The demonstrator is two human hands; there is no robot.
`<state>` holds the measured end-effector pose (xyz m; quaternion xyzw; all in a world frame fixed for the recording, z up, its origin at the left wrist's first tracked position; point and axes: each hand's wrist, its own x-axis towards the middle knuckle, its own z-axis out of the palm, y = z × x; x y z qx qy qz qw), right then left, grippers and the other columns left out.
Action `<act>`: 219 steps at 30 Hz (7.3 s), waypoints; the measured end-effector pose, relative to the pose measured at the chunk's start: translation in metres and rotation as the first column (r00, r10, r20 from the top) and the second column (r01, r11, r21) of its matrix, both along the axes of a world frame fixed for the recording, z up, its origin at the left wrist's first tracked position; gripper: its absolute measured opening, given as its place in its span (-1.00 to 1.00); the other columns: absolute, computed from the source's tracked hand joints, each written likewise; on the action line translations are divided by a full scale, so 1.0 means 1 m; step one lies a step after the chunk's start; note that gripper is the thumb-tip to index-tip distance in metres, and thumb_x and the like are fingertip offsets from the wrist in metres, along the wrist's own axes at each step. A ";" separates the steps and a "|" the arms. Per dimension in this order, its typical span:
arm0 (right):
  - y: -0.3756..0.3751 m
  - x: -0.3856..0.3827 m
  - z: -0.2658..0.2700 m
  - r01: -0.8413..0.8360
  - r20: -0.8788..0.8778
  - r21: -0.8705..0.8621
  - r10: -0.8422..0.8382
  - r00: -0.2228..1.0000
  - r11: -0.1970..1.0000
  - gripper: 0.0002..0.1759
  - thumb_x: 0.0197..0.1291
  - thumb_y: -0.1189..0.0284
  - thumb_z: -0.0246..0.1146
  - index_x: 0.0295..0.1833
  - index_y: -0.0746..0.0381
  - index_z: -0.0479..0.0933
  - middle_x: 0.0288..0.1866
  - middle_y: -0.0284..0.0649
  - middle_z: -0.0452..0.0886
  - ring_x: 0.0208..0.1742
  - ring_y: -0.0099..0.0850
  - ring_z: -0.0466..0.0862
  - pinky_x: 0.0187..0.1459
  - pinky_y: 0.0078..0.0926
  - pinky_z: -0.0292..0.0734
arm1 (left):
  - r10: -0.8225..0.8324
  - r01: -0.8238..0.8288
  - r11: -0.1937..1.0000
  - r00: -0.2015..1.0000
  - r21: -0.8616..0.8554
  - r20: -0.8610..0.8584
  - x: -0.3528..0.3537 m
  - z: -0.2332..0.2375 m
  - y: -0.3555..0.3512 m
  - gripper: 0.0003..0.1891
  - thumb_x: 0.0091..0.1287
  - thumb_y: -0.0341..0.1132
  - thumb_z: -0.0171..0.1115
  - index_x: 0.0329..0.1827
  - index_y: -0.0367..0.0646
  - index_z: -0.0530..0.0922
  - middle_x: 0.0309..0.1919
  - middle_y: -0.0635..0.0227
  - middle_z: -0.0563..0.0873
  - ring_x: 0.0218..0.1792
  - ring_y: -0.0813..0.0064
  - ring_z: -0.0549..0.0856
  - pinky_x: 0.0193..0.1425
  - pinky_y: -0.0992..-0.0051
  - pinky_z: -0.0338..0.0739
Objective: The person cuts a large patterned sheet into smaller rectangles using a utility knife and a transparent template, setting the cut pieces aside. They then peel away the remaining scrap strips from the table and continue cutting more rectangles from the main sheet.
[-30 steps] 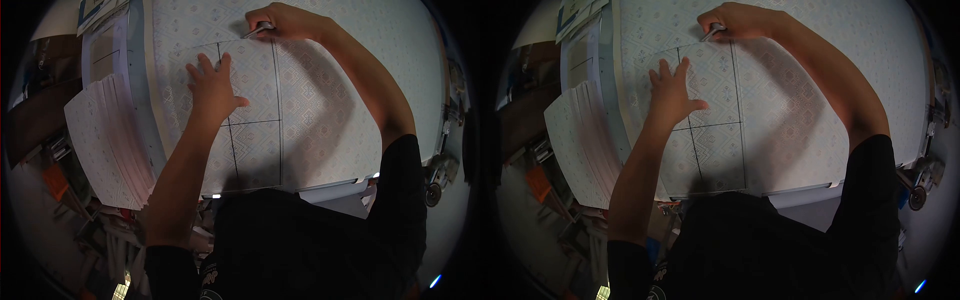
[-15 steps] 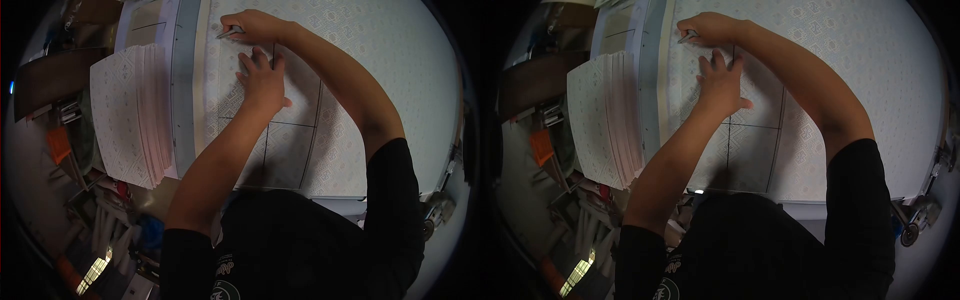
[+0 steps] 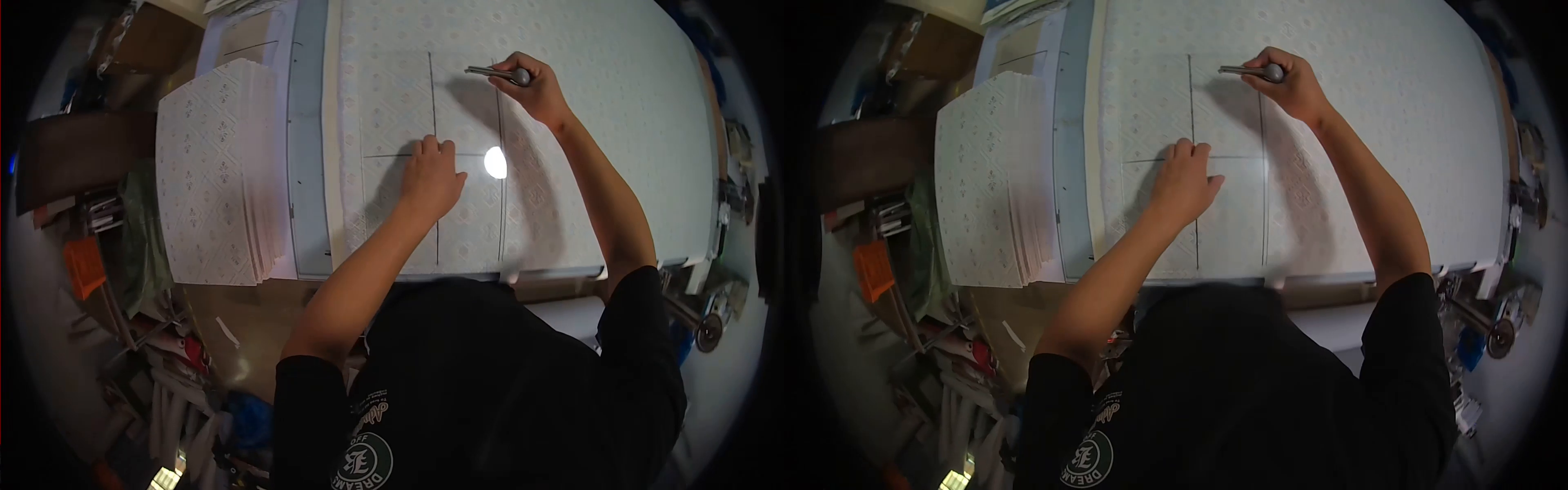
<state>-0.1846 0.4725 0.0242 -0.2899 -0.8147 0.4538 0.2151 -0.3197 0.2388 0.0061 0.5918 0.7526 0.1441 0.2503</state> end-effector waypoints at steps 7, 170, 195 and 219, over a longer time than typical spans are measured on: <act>-0.139 0.127 0.030 -0.084 0.369 -0.154 0.136 0.919 0.984 -0.85 0.29 0.56 0.41 -0.07 0.23 0.61 -0.20 -0.31 0.74 -0.23 -0.54 0.66 -0.17 -0.55 0.53 | -0.147 0.147 0.989 0.989 -0.018 0.005 0.009 0.007 -0.049 -0.34 0.17 -0.18 0.58 0.23 -0.34 0.49 0.16 0.01 0.51 0.24 0.04 0.51 0.27 0.22 0.57; -0.266 -0.209 -0.056 0.677 -0.310 0.113 -0.621 0.720 0.728 -0.36 0.31 0.32 0.36 0.46 0.23 0.38 0.35 -0.09 0.47 0.35 -0.23 0.49 0.22 -0.28 0.48 | -0.895 0.587 0.446 0.273 -0.675 -0.354 -0.081 0.050 0.070 -0.20 0.06 -0.05 0.69 0.39 -0.10 0.60 0.47 0.08 0.53 0.40 -0.11 0.54 0.31 -0.26 0.58; -0.153 -0.268 -0.084 0.771 -0.086 0.192 -0.772 0.630 0.607 -0.76 0.31 0.42 0.36 0.02 0.28 0.59 -0.12 -0.02 0.76 -0.11 -0.04 0.77 -0.08 -0.18 0.65 | -0.871 0.328 0.491 0.160 -0.807 -0.465 -0.050 -0.005 0.096 -0.26 0.18 -0.10 0.56 0.46 -0.09 0.55 0.42 -0.05 0.55 0.38 -0.21 0.55 0.35 -0.40 0.45; -0.269 0.011 -0.076 -0.011 -0.159 0.245 0.051 0.986 0.969 -0.68 0.32 0.43 0.27 0.17 0.18 0.63 0.16 -0.11 0.72 0.14 0.00 0.64 0.14 -0.10 0.58 | 0.088 -0.128 0.967 0.978 0.219 0.187 -0.109 0.028 -0.002 -0.59 0.49 -0.08 0.31 0.06 -0.32 0.62 -0.01 0.05 0.75 0.08 0.20 0.73 0.19 0.27 0.56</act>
